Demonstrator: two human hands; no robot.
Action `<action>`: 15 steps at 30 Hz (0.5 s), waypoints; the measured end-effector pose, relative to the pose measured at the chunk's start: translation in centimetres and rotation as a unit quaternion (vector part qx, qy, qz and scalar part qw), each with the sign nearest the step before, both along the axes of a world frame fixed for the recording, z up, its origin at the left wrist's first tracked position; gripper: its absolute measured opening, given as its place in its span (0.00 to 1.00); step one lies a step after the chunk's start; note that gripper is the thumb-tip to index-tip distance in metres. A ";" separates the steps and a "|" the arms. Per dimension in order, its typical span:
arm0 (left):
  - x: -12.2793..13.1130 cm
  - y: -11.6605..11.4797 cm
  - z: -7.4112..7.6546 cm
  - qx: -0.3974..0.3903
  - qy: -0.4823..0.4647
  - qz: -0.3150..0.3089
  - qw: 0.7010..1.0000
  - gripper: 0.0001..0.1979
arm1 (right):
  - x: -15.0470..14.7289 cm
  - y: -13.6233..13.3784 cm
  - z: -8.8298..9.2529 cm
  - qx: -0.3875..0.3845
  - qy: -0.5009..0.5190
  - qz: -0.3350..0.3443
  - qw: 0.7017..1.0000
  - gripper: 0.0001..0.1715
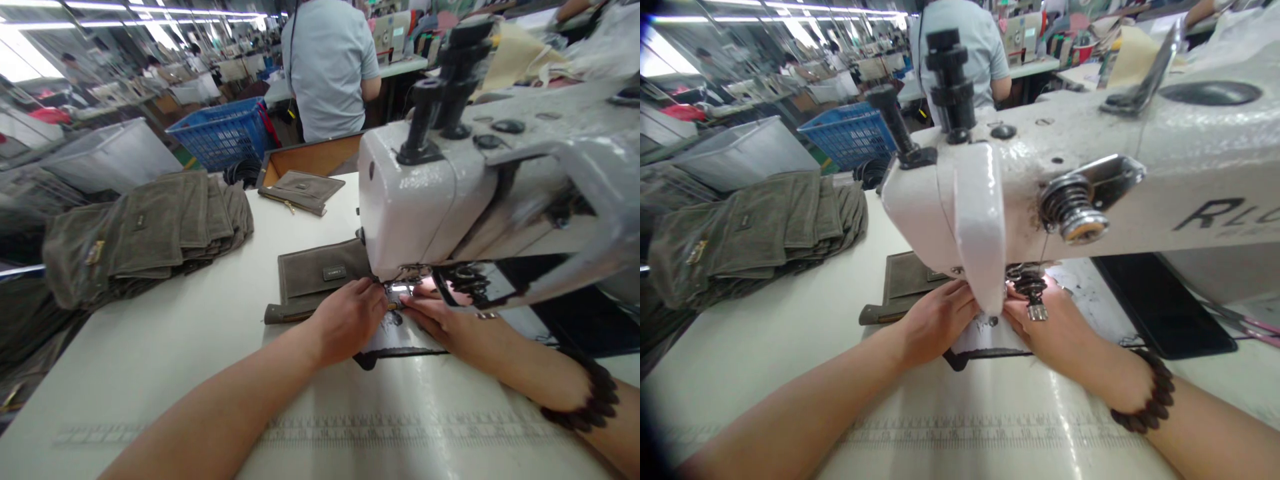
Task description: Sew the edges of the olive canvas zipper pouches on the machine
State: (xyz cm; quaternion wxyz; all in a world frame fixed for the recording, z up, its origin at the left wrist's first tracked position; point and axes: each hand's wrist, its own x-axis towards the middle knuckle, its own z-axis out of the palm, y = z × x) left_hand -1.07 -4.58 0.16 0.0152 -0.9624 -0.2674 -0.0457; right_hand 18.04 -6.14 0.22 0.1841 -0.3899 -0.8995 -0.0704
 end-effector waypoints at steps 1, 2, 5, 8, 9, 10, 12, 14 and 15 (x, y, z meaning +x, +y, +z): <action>0.0 -0.1 0.0 0.000 -0.004 -0.004 1.000 0.10 | 0.0 -0.1 0.1 0.004 0.003 0.008 1.000 0.18; -0.1 -0.2 -0.1 0.001 -0.008 -0.008 1.000 0.10 | 0.0 -0.1 0.2 0.007 0.009 0.017 1.000 0.20; -0.1 -0.3 -0.1 0.004 -0.020 -0.013 1.000 0.11 | 0.0 -0.2 0.3 0.007 0.022 0.017 1.000 0.21; -0.1 -0.1 -0.1 0.008 -0.029 -0.011 0.999 0.11 | 0.0 -0.1 0.3 -0.007 0.027 0.011 1.000 0.21; -0.1 0.0 -0.1 0.008 -0.031 -0.010 0.999 0.11 | 0.0 0.0 0.3 -0.011 0.027 0.010 1.000 0.22; -0.1 0.1 -0.1 0.007 -0.033 -0.008 0.999 0.12 | 0.0 0.0 0.2 -0.011 0.029 0.011 0.999 0.22; -0.1 0.2 -0.2 0.003 -0.035 -0.003 0.999 0.11 | 0.1 0.1 -0.1 -0.003 0.036 0.011 0.999 0.21; 0.0 0.4 -0.2 0.002 -0.034 0.002 0.999 0.11 | 0.2 0.2 -0.4 -0.003 0.041 0.012 0.999 0.20; 0.1 0.4 -0.2 0.003 -0.032 0.005 0.999 0.11 | 0.3 0.2 -0.6 -0.008 0.043 0.012 0.999 0.19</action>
